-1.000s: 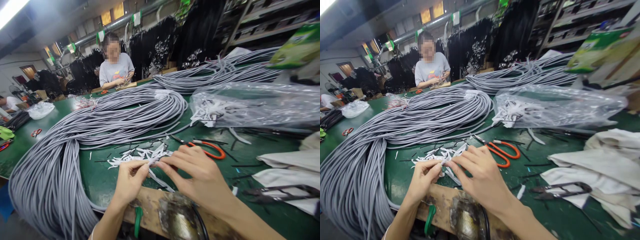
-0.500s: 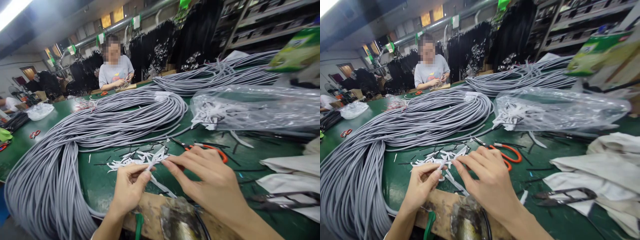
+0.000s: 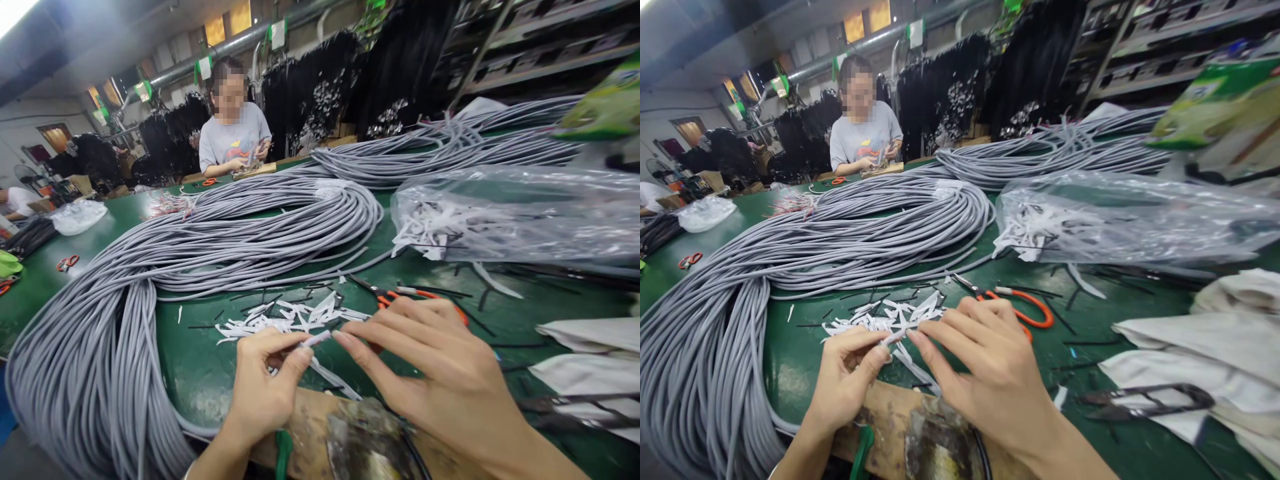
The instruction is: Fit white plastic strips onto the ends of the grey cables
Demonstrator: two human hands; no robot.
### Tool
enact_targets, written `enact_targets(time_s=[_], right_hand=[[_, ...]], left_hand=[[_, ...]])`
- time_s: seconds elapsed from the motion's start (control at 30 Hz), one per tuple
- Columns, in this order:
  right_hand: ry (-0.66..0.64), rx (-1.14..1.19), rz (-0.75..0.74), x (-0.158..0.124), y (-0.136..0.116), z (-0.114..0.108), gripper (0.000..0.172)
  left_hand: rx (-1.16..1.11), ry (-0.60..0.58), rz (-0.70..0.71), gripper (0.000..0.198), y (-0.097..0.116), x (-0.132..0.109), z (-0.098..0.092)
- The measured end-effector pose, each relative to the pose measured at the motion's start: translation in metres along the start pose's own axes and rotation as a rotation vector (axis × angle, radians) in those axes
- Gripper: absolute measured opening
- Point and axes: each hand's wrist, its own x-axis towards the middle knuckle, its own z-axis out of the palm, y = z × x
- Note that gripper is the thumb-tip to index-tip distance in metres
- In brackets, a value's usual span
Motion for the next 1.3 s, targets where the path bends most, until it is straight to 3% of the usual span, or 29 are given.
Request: enact_targets(time_s=[0.2,0.4,0.77,1.1,1.23,1.27,1.3], right_hand=[[-0.049,0.044,-0.034,-0.001,0.002,-0.002,0.011],[-0.012,0.034,-0.038,0.001,-0.002,0.001,0.015],[-0.043,-0.021,0.084,-0.012,-0.004,0.010,0.027],[-0.048,-0.140,0.093,-0.013,-0.005,0.010,0.040],[0.052,-0.377,0.170,-0.010,0.003,0.008,0.043],[0.077,-0.393,0.211,-0.008,0.005,0.006,0.042],[0.092,-0.352,0.254,-0.005,0.005,0.004,0.040]], left_hand=[[0.043,0.004,0.042,0.020,0.002,0.001,-0.001],[0.065,0.024,0.071,0.022,-0.002,0.001,0.000],[0.143,-0.060,0.056,0.021,0.002,0.001,0.003],[0.155,-0.170,0.121,0.022,0.001,0.004,0.001],[0.052,-0.415,0.251,0.021,0.002,-0.001,0.007],[0.048,-0.436,0.269,0.020,0.002,-0.002,0.008],[0.063,-0.383,0.263,0.019,0.001,-0.001,0.008]])
